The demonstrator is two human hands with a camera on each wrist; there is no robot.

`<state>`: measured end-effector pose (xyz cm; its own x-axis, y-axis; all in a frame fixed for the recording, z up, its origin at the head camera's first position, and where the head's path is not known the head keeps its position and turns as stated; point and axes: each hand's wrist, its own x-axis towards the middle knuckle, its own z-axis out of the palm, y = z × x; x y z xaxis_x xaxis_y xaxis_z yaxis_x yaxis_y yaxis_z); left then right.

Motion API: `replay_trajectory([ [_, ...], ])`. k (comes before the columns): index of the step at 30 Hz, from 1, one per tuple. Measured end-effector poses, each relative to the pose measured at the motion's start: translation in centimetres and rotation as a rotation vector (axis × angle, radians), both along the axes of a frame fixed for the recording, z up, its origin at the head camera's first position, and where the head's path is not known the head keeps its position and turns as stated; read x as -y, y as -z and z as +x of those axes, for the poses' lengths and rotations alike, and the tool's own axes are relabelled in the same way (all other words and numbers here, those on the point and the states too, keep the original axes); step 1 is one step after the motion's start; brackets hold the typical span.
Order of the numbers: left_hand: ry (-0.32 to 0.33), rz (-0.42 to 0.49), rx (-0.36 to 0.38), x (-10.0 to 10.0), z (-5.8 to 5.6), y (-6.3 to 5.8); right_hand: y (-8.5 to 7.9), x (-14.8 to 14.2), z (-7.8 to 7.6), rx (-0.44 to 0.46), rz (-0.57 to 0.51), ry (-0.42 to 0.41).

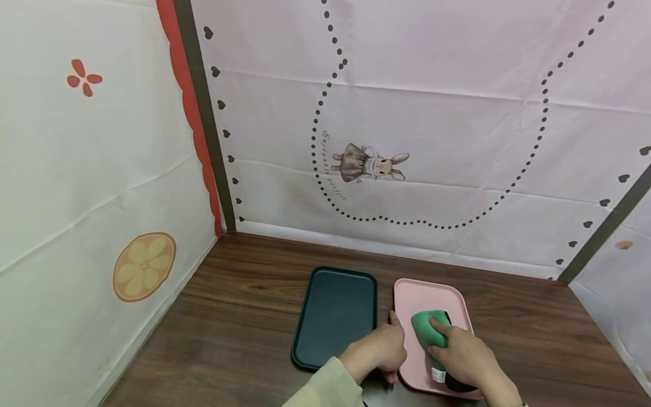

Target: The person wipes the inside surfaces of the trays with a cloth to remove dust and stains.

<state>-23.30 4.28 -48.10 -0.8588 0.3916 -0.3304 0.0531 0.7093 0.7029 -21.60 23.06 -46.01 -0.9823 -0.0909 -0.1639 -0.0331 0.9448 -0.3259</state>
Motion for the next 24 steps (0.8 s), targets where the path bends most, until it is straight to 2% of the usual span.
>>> replay_trajectory([
  [12,0.001,-0.002,-0.011,0.08,0.06,0.05,-0.05,0.3,0.09,0.026,-0.007,0.015],
  [18,0.004,-0.009,-0.021,0.1,0.15,-0.03,0.1,0.33,0.23,0.014,-0.002,-0.005],
  [24,-0.004,0.013,0.005,0.25,0.25,-0.15,0.09,0.59,0.3,0.017,0.005,-0.001],
])
